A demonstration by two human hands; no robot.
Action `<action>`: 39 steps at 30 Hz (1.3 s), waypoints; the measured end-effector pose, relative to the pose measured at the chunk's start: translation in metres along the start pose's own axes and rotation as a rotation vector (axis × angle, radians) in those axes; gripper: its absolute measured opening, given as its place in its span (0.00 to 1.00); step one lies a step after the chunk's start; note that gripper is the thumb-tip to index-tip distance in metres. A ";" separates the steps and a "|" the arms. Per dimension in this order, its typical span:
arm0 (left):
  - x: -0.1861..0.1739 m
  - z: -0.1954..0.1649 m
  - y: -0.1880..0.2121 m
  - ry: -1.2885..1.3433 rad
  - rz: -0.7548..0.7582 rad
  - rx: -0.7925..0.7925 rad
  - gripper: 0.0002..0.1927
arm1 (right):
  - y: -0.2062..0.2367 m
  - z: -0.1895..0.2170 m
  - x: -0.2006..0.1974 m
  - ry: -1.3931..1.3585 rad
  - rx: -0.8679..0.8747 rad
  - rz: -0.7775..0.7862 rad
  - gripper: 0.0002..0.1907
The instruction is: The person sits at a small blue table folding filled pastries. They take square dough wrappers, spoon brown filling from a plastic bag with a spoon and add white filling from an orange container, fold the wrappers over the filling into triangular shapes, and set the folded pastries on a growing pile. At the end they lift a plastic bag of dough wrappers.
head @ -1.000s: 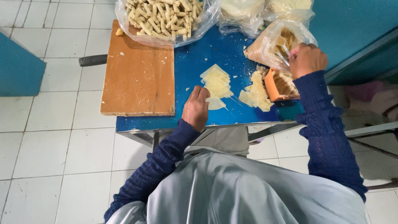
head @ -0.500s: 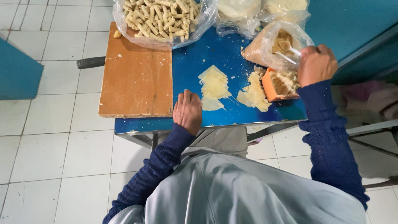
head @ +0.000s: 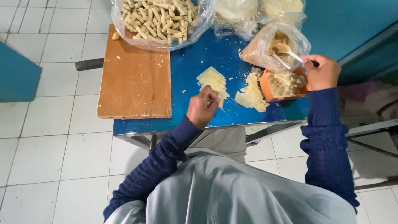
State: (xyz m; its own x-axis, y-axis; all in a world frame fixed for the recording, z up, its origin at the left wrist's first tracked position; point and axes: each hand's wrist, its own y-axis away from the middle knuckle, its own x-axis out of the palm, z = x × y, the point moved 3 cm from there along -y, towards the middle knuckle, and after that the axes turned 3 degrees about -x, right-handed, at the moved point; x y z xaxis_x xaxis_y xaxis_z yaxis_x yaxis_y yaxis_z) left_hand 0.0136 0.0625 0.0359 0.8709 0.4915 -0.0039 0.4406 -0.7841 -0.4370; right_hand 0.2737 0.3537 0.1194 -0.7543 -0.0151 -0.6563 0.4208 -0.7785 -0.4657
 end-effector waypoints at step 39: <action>-0.030 -0.031 0.043 -0.559 -0.176 -0.011 0.14 | -0.011 0.002 0.031 0.066 -0.163 -0.024 0.07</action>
State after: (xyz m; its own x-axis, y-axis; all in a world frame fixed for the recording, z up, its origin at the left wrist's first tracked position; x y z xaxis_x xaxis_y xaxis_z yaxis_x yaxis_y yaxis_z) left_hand 0.0125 0.0025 0.0449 0.5387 0.7376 -0.4071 0.5732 -0.6750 -0.4646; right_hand 0.2452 0.3605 0.1055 -0.7325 0.0478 -0.6790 0.4832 -0.6661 -0.5681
